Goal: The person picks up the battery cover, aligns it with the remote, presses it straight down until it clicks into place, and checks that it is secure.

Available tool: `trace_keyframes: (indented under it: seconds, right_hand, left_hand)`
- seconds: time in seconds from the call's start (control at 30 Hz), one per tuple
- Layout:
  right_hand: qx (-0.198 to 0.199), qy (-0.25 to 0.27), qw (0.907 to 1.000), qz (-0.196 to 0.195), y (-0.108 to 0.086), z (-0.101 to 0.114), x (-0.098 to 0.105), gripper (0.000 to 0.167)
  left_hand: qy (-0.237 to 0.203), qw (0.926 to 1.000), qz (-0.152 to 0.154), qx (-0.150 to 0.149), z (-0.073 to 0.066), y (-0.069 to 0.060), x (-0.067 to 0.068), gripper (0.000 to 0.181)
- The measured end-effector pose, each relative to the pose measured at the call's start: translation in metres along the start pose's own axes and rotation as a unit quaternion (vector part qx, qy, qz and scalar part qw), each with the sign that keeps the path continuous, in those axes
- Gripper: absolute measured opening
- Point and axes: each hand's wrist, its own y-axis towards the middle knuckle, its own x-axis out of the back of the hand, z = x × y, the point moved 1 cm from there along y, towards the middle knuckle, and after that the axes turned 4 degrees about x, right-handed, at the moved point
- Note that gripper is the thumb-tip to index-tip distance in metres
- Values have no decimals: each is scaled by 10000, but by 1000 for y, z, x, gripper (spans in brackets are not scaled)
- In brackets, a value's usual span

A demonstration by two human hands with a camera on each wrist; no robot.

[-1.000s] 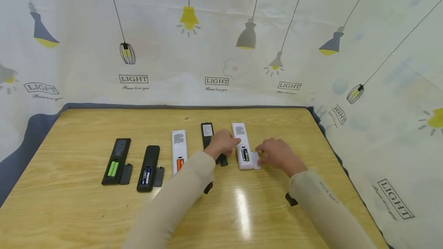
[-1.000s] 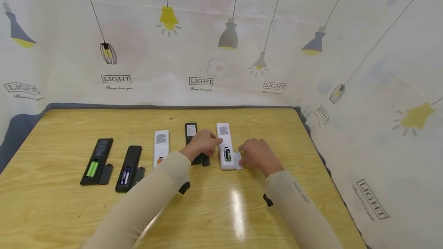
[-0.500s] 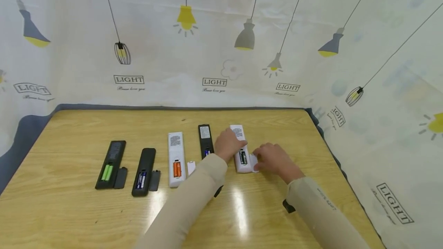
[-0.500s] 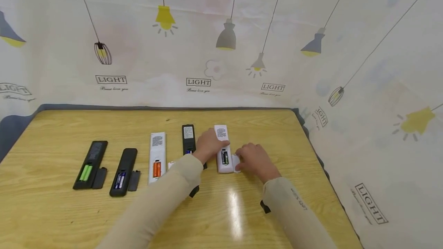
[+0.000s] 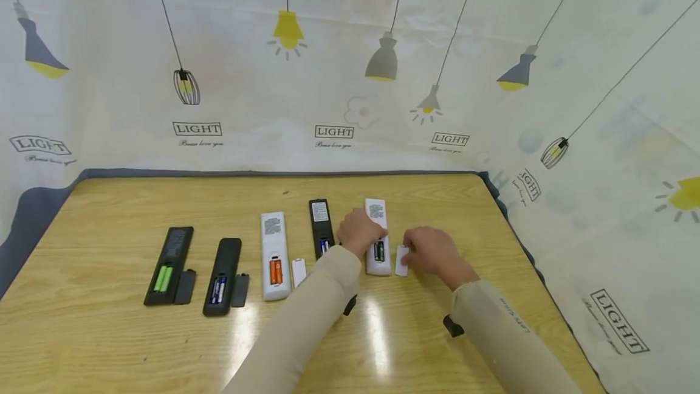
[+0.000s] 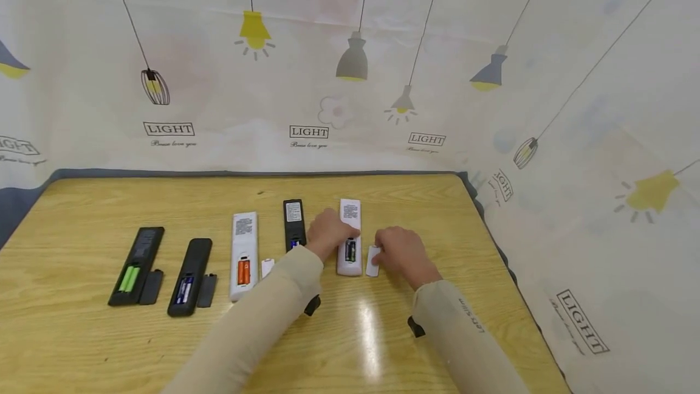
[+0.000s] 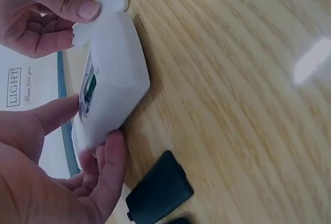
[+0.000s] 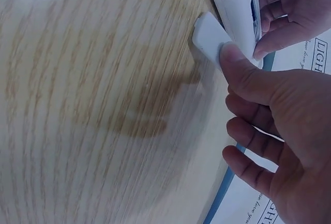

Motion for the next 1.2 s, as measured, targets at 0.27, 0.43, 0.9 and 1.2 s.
trace_keyframes:
  seconds: [0.27,0.43,0.9,1.2]
  right_hand:
    - [68,47,9995,-304,-5,-1,2,17]
    - [50,95,9989,-466,-8,0,3,15]
    - [151,70,9969,-765,-7,-3,22,13]
    - [262,244,9964,-770,-14,3,40,12]
  left_hand:
    - [-81,9999,-87,78,-3,-4,0,45]
    - [-193,9998,-2,78,-2,-6,3,40]
    - [-2439,9582,1455,345,16,10,22,41]
    - [-2531,9542,1595,80,24,6,37,46]
